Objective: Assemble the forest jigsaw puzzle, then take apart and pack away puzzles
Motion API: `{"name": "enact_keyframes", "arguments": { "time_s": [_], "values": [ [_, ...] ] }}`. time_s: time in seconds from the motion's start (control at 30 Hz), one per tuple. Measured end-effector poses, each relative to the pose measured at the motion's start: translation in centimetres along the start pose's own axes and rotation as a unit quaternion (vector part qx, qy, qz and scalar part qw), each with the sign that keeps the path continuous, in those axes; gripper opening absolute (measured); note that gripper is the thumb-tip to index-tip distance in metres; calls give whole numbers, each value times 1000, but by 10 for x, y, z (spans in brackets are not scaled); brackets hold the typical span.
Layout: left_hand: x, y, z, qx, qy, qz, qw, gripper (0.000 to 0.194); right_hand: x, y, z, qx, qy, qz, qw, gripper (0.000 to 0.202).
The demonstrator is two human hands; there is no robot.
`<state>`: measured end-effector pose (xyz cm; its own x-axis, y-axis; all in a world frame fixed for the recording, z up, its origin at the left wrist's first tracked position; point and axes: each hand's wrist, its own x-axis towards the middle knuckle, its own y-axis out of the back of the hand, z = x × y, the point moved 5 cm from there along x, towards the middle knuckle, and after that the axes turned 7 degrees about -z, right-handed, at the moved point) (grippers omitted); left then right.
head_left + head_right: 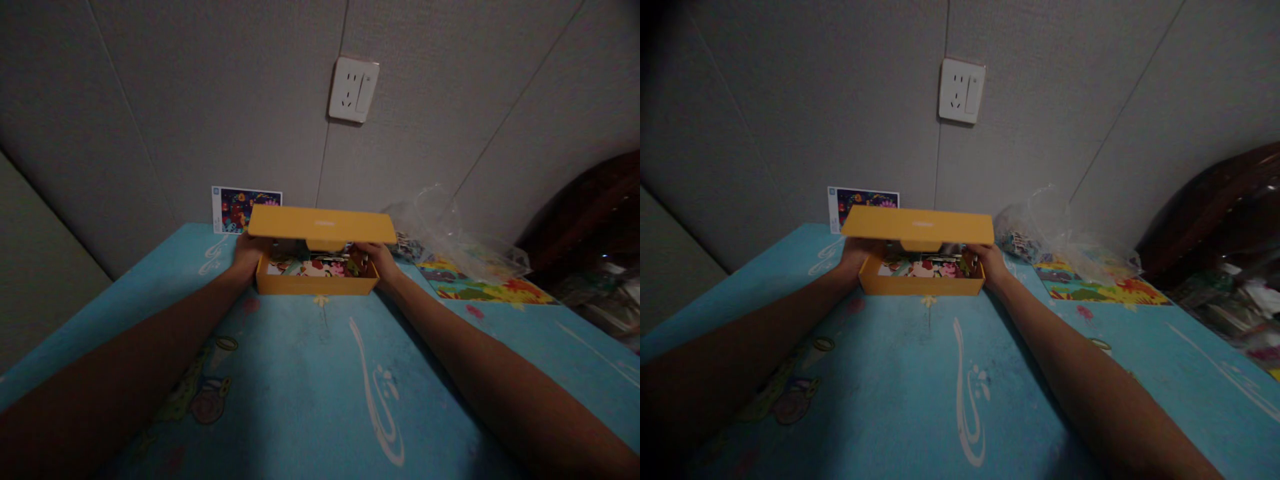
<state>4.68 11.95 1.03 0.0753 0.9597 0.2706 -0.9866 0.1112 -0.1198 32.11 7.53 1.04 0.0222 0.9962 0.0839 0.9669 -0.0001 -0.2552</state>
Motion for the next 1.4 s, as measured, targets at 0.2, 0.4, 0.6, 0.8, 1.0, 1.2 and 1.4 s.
{"name": "enact_keyframes", "arguments": {
  "time_s": [0.2, 0.4, 0.6, 0.8, 1.0, 1.2, 1.4],
  "values": [
    [1, 2, -6, -35, 43, 22, 998, 42, -1, -5, 1, -31, -32, -21, 999, 37],
    [0, 1, -5, -50, 53, 21, 997, 44, -7, -8, -1, -33, -73, -69, 994, 27],
    [-2, 0, -3, -59, 64, 22, 996, 45, -10, -11, -7, -80, -65, -87, 991, 31],
    [-3, 0, -2, -53, 65, 24, 996, 43, -21, -24, -44, -523, -61, -52, 848, 12],
    [-4, 0, 1, -33, 61, 30, 997, 46, -62, -73, -69, -769, -73, -97, 627, 35],
    [-3, 0, -1, -49, 61, 26, 997, 49, -75, -101, -55, -696, 11, -195, 691, 29],
    [1, 4, -8, -58, 40, 27, 997, 40, -65, -103, -44, -609, 148, -185, 757, 38]
  ]
}}
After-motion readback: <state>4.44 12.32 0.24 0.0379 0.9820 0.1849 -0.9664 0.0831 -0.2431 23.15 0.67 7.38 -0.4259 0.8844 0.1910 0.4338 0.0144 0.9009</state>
